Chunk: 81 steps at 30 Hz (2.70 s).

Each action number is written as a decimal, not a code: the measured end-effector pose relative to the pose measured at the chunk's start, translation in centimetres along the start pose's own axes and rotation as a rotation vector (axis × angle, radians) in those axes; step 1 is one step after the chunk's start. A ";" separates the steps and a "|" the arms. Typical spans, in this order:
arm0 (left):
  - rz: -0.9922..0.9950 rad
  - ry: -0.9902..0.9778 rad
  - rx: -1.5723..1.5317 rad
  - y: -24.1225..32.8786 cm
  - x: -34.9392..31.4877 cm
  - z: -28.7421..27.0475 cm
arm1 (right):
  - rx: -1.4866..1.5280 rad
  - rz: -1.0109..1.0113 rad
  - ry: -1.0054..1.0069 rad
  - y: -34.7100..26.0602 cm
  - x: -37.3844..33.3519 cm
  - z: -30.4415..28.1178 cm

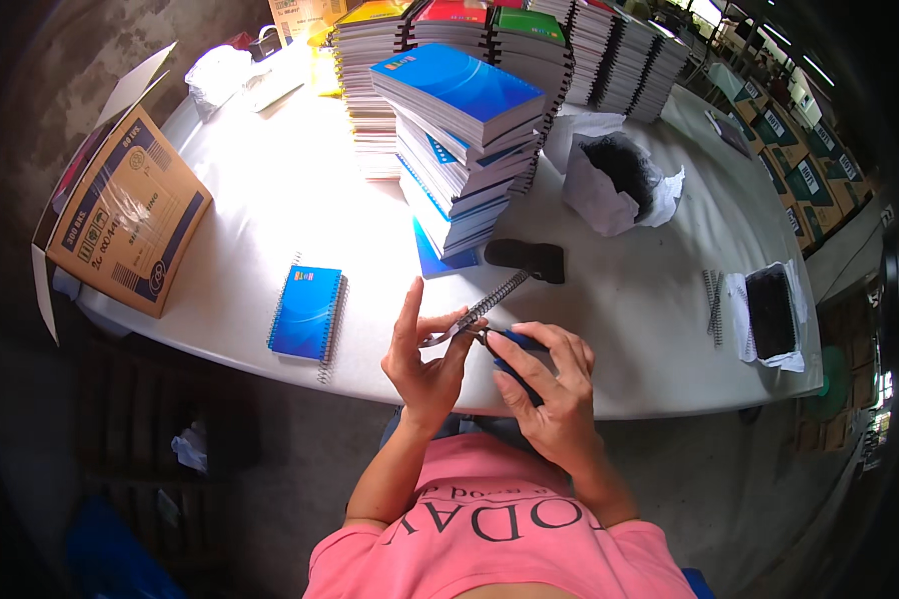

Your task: The person uses shears to trim or cut elements of spiral-bound notebooks from a stack, places a notebook into a cardboard box, and then uses a stapler to join materials.

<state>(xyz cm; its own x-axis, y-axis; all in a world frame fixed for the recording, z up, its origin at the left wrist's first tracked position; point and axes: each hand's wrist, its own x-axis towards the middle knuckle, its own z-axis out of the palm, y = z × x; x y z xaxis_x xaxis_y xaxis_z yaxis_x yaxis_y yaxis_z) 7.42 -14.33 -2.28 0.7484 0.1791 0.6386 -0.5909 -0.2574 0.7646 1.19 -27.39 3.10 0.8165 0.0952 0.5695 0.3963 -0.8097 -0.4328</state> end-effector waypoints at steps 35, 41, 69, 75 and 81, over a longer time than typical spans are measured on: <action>-0.282 0.567 -0.464 -1.2 3.2 -13.6 | 1.005 0.183 -0.364 -2.3 11.5 10.1; -0.446 0.526 -0.154 -5.0 2.6 -15.0 | 1.142 0.217 -0.480 -3.5 15.1 18.5; -0.292 -0.054 0.694 -6.5 2.6 -18.1 | 0.089 0.270 -0.198 8.1 24.5 -3.5; 0.120 0.152 0.782 -1.0 5.9 -14.2 | 0.073 0.046 0.348 5.0 23.3 -4.2; 0.545 0.013 0.589 5.7 3.4 -5.8 | 0.267 -0.108 0.139 2.3 11.6 -4.5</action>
<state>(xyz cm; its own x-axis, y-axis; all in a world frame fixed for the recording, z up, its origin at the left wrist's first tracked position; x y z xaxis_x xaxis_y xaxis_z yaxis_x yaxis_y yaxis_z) 4.85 -9.69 4.78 0.3943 -0.1060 0.9129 -0.6130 -0.7704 0.1754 9.63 -30.75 11.84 0.7058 0.0778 0.7041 0.5890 -0.6166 -0.5224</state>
